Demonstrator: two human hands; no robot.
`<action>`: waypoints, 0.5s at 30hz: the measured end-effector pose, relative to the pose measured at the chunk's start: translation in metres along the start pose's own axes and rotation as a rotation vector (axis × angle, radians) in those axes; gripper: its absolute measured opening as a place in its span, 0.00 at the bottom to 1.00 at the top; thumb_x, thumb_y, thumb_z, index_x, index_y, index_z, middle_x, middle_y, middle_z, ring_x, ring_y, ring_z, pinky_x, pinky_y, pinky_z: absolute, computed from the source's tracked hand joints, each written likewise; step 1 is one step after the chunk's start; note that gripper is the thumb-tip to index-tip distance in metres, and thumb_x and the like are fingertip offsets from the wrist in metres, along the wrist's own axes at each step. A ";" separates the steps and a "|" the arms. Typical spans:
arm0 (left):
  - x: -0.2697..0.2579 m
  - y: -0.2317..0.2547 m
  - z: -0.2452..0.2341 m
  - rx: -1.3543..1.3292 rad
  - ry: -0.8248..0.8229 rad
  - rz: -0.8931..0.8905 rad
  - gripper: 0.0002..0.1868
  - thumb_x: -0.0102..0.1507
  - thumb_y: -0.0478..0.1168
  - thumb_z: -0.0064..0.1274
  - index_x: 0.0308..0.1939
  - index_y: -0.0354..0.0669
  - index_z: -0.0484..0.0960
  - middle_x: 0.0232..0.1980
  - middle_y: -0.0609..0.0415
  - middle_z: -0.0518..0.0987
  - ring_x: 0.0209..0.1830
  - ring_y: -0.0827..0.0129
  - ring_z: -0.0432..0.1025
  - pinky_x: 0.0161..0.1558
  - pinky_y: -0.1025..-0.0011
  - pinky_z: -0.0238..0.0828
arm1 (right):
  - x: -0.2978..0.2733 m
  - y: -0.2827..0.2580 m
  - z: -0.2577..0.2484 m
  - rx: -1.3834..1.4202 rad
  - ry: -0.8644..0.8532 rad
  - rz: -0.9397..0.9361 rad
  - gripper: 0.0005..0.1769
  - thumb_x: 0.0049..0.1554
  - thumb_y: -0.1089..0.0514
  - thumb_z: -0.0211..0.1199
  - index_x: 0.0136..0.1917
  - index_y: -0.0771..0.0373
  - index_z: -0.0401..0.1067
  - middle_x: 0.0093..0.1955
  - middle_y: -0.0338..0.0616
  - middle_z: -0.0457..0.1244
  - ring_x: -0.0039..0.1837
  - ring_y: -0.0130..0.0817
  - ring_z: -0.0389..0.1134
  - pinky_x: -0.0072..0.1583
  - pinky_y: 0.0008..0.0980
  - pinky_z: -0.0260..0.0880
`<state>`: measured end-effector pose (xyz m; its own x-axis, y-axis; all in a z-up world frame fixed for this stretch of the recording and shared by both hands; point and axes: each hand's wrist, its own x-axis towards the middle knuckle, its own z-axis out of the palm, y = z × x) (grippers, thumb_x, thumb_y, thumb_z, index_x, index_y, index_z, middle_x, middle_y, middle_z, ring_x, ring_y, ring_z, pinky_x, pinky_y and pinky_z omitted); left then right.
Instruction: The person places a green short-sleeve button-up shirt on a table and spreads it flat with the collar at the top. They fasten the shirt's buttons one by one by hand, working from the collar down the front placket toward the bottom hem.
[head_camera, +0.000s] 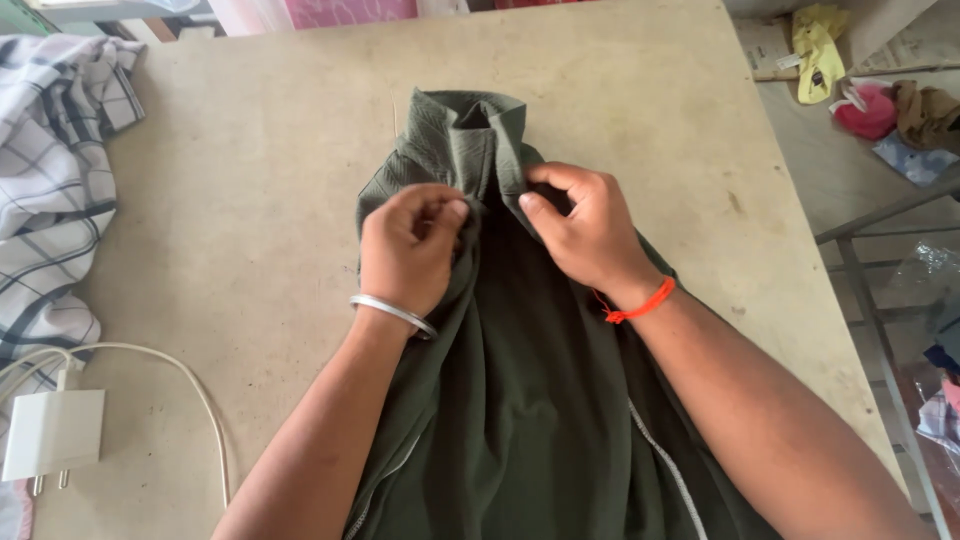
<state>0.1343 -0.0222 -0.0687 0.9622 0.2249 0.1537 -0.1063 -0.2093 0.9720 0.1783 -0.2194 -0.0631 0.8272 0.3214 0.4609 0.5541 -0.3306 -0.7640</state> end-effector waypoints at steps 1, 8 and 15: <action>0.000 -0.007 -0.001 -0.001 0.002 -0.008 0.06 0.65 0.34 0.58 0.44 0.34 0.85 0.33 0.57 0.83 0.30 0.81 0.72 0.34 0.78 0.73 | 0.000 0.002 0.000 0.001 -0.007 0.005 0.09 0.60 0.63 0.63 0.53 0.71 0.75 0.45 0.50 0.71 0.47 0.31 0.73 0.49 0.31 0.72; 0.002 -0.006 0.002 -0.127 0.003 -0.033 0.06 0.67 0.33 0.57 0.46 0.35 0.84 0.35 0.62 0.80 0.30 0.83 0.71 0.34 0.80 0.72 | 0.002 -0.014 -0.008 0.138 -0.120 0.187 0.08 0.60 0.63 0.62 0.52 0.69 0.75 0.41 0.41 0.67 0.43 0.20 0.64 0.46 0.26 0.67; -0.003 0.002 -0.008 0.009 -0.334 -0.054 0.20 0.61 0.33 0.55 0.58 0.36 0.79 0.31 0.62 0.79 0.30 0.79 0.72 0.34 0.76 0.72 | -0.002 -0.008 -0.007 -0.105 -0.043 0.027 0.10 0.65 0.59 0.64 0.47 0.69 0.76 0.34 0.34 0.63 0.37 0.20 0.63 0.40 0.27 0.63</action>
<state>0.1296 -0.0156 -0.0662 0.9955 -0.0883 0.0335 -0.0519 -0.2145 0.9753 0.1734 -0.2237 -0.0547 0.8382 0.3485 0.4196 0.5407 -0.4301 -0.7229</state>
